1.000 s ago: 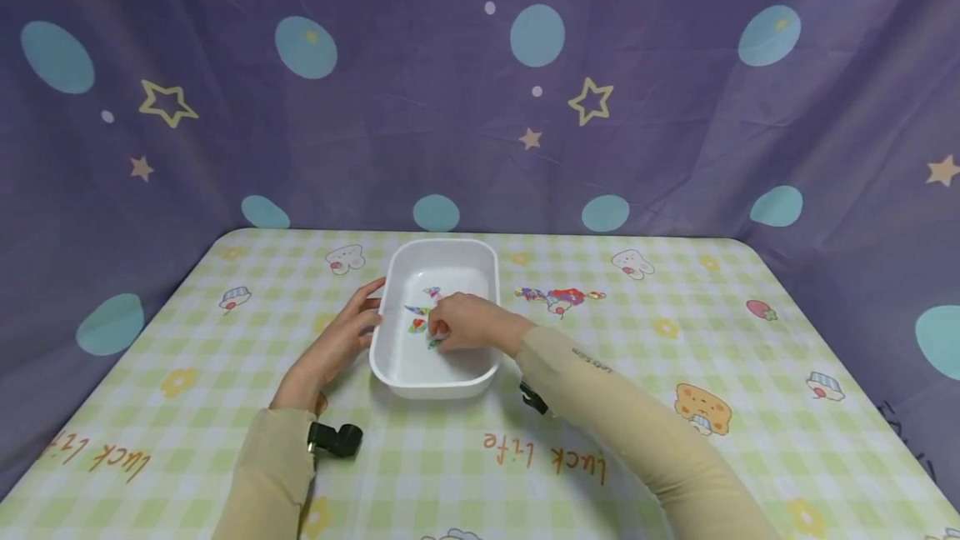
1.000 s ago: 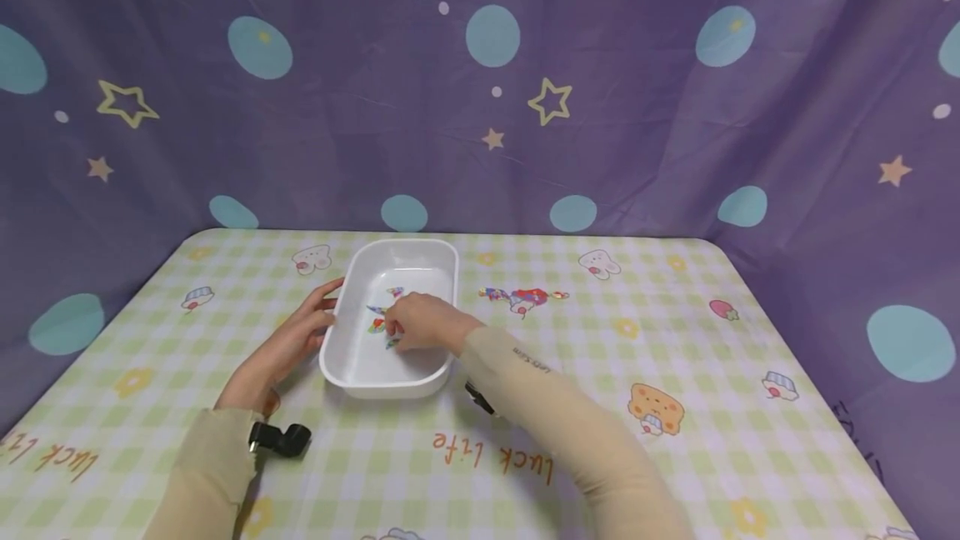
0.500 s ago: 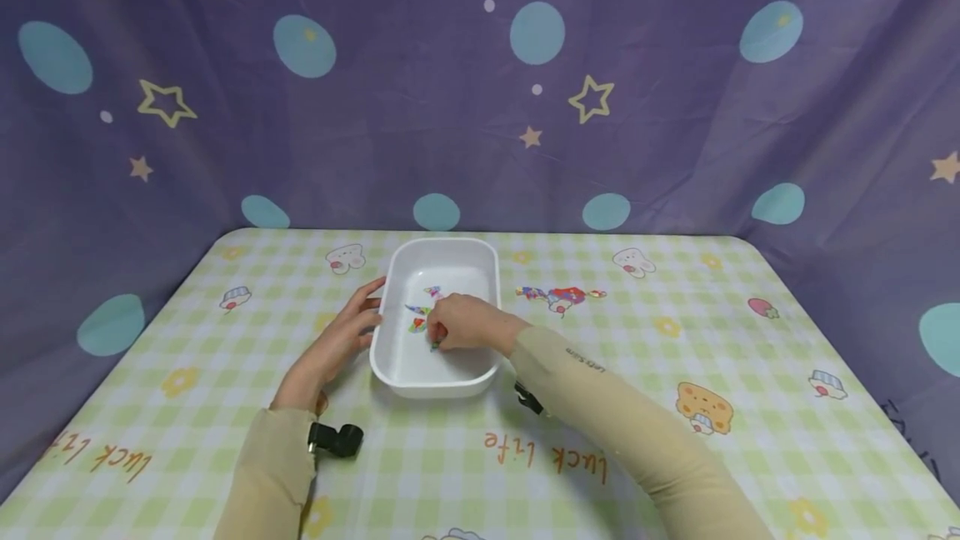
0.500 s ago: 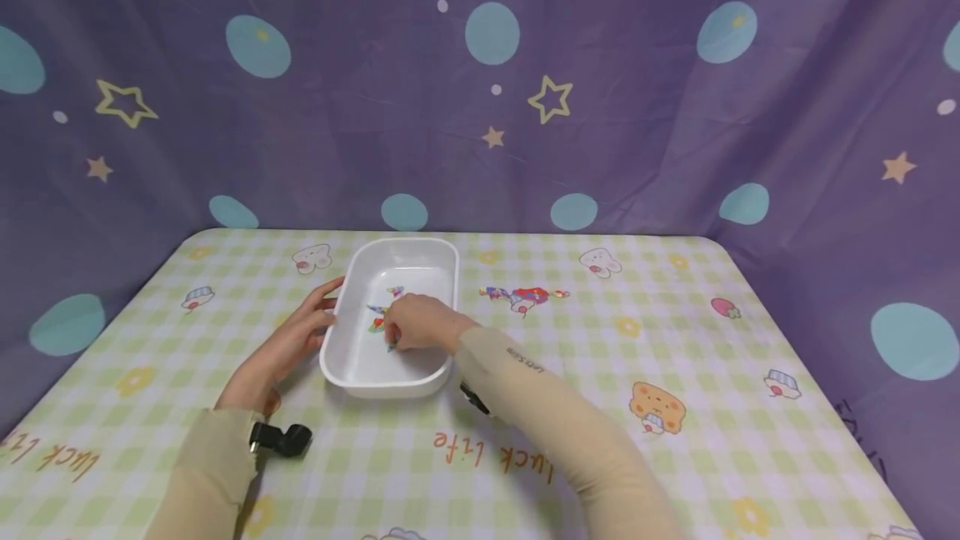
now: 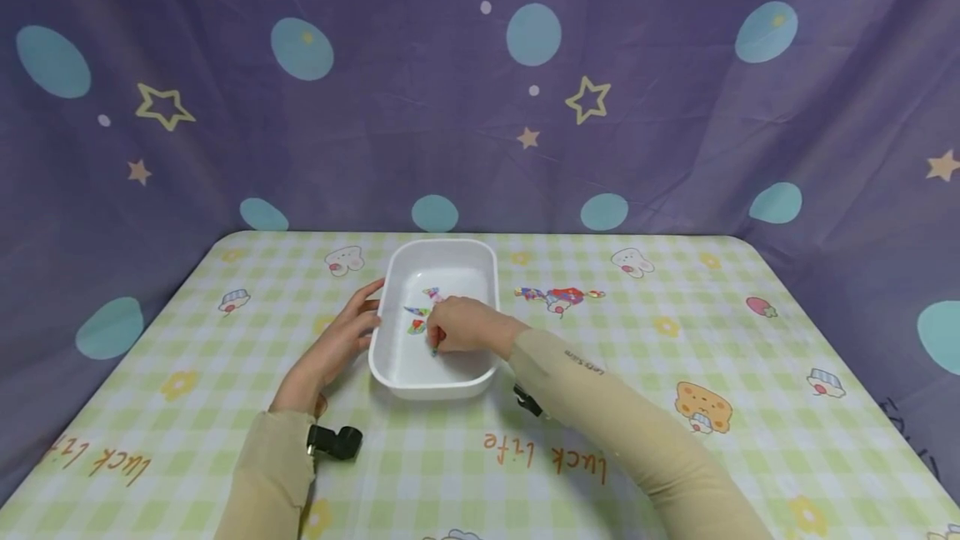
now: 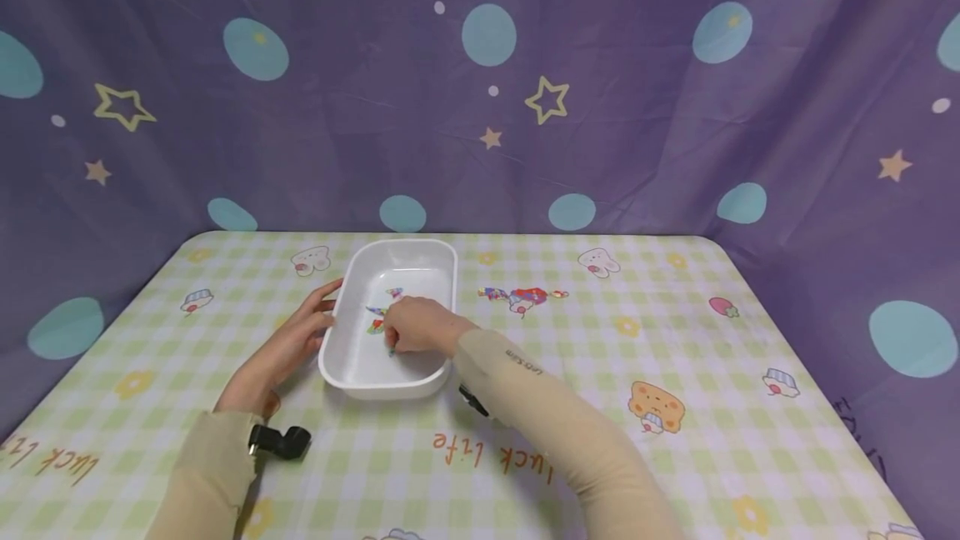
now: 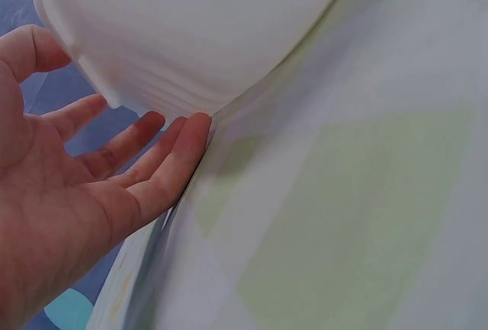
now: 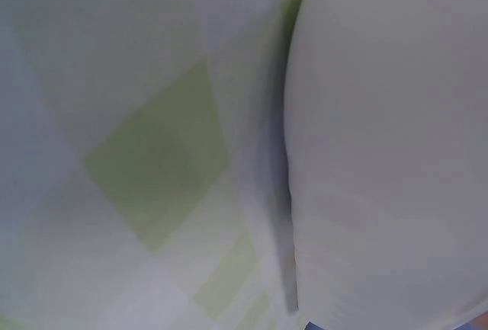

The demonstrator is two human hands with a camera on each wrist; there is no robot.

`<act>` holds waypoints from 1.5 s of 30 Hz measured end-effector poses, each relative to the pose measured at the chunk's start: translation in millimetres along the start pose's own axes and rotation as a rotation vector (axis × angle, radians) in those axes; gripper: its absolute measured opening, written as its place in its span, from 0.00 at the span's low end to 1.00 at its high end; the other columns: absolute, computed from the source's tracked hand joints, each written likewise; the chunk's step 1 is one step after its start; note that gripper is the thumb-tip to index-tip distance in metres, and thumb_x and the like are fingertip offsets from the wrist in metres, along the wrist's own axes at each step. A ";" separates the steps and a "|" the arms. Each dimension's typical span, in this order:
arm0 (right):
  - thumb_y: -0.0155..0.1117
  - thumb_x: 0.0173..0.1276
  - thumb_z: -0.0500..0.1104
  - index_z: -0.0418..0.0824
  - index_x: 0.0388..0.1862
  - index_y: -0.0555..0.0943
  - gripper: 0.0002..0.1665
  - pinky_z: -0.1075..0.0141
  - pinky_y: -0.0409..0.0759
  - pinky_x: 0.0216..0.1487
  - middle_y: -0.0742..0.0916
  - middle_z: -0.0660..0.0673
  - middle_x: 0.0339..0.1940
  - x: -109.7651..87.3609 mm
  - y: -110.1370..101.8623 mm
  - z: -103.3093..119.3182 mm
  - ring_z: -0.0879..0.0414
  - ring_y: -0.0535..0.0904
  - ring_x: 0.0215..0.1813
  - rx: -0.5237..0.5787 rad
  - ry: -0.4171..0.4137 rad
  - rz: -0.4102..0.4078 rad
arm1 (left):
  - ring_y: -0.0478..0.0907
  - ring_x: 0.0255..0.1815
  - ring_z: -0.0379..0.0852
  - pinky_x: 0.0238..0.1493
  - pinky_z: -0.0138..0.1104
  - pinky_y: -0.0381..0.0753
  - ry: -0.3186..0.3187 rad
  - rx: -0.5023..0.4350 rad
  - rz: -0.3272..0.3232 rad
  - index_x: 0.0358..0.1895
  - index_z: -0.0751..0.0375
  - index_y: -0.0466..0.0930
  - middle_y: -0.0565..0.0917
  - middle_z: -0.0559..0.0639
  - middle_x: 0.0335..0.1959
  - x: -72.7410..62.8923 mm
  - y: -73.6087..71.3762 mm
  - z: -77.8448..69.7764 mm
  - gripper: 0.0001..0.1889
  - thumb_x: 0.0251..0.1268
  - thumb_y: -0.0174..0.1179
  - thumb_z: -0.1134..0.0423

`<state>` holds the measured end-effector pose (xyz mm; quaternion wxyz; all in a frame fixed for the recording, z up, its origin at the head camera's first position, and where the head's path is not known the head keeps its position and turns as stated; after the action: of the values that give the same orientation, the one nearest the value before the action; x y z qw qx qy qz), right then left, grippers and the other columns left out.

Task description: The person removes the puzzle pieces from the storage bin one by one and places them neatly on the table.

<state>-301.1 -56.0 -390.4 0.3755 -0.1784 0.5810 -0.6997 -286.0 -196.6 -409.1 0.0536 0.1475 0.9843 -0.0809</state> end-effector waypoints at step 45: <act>0.65 0.58 0.40 0.43 0.36 0.84 0.07 0.64 0.79 0.39 0.82 0.51 0.32 -75.3 -73.6 -71.4 0.62 0.78 0.33 0.164 -0.075 -0.403 | 0.63 0.61 0.59 0.55 0.40 0.72 0.003 0.034 -0.008 0.72 0.44 0.42 0.55 0.62 0.66 -0.1 -2.3 2.7 0.35 0.63 0.44 0.63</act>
<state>-324.2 50.8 -325.3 0.2627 -0.2857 0.4603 -0.7984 -286.4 -199.3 -411.5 0.0492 0.1443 0.9835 -0.0975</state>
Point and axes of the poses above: each hand's wrist, its own x-axis towards the middle knuckle, its own y-axis out of the palm, z = x × y, the point moved 7 cm from there along x, towards the middle knuckle
